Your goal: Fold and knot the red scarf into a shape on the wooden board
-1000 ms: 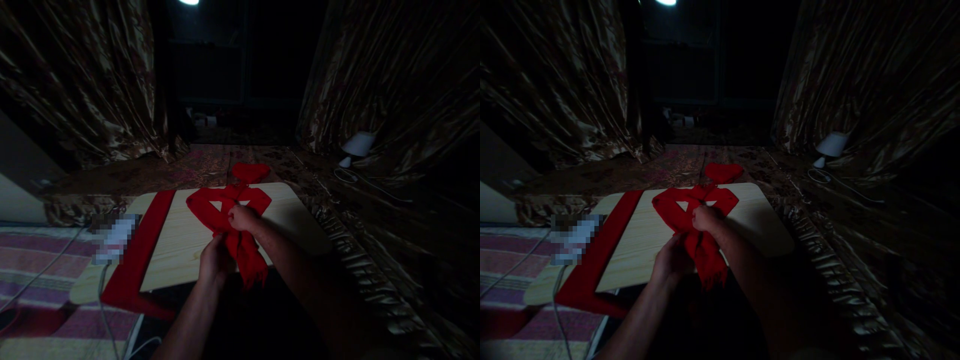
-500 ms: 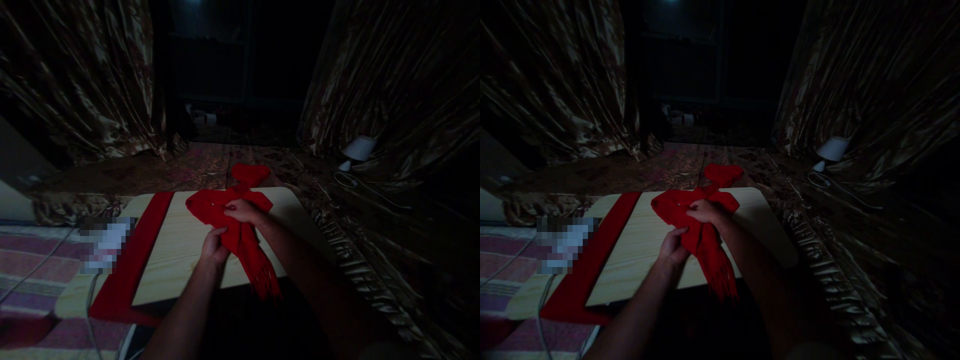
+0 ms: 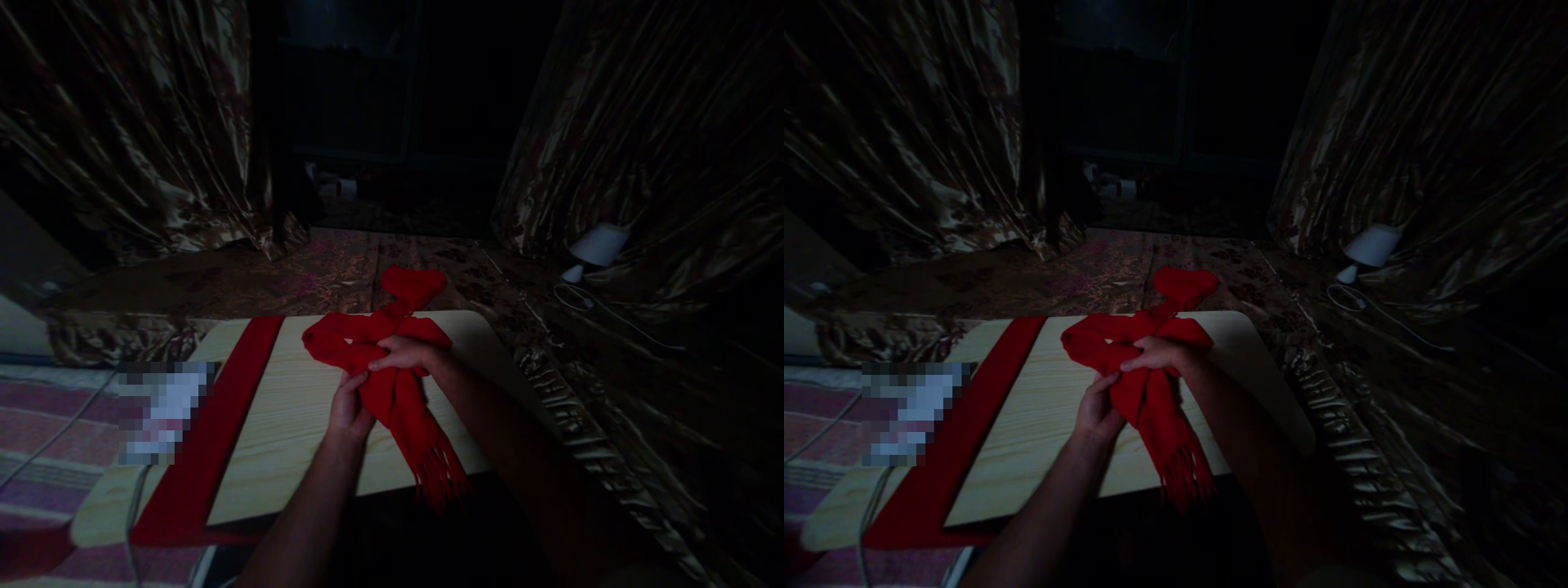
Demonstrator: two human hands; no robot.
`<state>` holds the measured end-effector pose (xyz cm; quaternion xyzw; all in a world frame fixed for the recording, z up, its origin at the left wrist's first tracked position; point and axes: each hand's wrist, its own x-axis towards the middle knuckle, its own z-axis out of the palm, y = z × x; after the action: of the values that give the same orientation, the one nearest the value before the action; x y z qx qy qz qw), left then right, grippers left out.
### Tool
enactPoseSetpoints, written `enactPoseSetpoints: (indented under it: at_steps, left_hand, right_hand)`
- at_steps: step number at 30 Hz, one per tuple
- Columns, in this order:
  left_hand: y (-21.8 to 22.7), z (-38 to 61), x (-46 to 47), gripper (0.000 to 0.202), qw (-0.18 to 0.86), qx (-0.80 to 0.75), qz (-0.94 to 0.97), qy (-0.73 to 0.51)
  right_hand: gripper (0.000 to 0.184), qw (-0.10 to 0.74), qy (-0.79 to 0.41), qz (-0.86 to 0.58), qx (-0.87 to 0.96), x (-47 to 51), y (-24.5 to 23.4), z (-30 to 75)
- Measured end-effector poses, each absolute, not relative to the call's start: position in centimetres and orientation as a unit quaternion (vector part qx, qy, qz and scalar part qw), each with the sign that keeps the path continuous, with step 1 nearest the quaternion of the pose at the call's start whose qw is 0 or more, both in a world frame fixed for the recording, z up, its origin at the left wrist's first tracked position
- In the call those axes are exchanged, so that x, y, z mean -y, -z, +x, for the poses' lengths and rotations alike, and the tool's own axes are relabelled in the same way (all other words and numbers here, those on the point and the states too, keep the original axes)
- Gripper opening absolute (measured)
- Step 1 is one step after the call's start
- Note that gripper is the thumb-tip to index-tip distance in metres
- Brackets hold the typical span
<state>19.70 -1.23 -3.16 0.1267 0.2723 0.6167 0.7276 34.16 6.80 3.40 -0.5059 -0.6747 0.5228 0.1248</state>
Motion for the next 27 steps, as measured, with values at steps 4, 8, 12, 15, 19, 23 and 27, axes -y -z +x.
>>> enactPoseSetpoints:
  at_steps: [4, 8, 12, 15, 19, 23, 27]
  left_hand:
    - [3.2, 19.8, 0.9, 0.055, 0.734, -0.268, 0.115, -0.614]
    - [3.4, 19.5, 0.8, 0.053, 0.753, -0.238, 0.102, -0.604]
    - [4.0, 19.2, 0.3, 0.045, 0.795, -0.175, 0.052, -0.579]
    - [4.4, 19.1, 0.0, 0.046, 0.804, -0.141, 0.014, -0.578]
    - [4.6, 18.9, 0.1, 0.048, 0.809, -0.096, 0.018, -0.58]
    - [4.6, 18.9, 0.2, 0.048, 0.811, -0.103, 0.017, -0.575]
    - [4.5, 18.9, 0.3, 0.046, 0.809, -0.113, 0.014, -0.577]
  right_hand:
    - [0.049, 0.232, -0.565, -0.476, 0.633, -7.4, -2.2, 33.7]
    - [0.047, 0.282, -0.584, -0.45, 0.614, -8.0, -1.2, 33.6]
    - [0.038, 0.304, -0.552, -0.451, 0.632, -8.4, -1.3, 34.4]
    - [0.03, 0.371, -0.515, -0.446, 0.631, -8.7, -1.6, 35.3]
    - [0.014, 0.376, -0.413, -0.526, 0.641, -9.1, -1.1, 36.0]
    - [0.011, 0.264, -0.36, -0.576, 0.684, -8.9, 0.2, 35.4]
    - [0.031, 0.197, -0.327, -0.553, 0.741, -8.0, -0.3, 34.6]
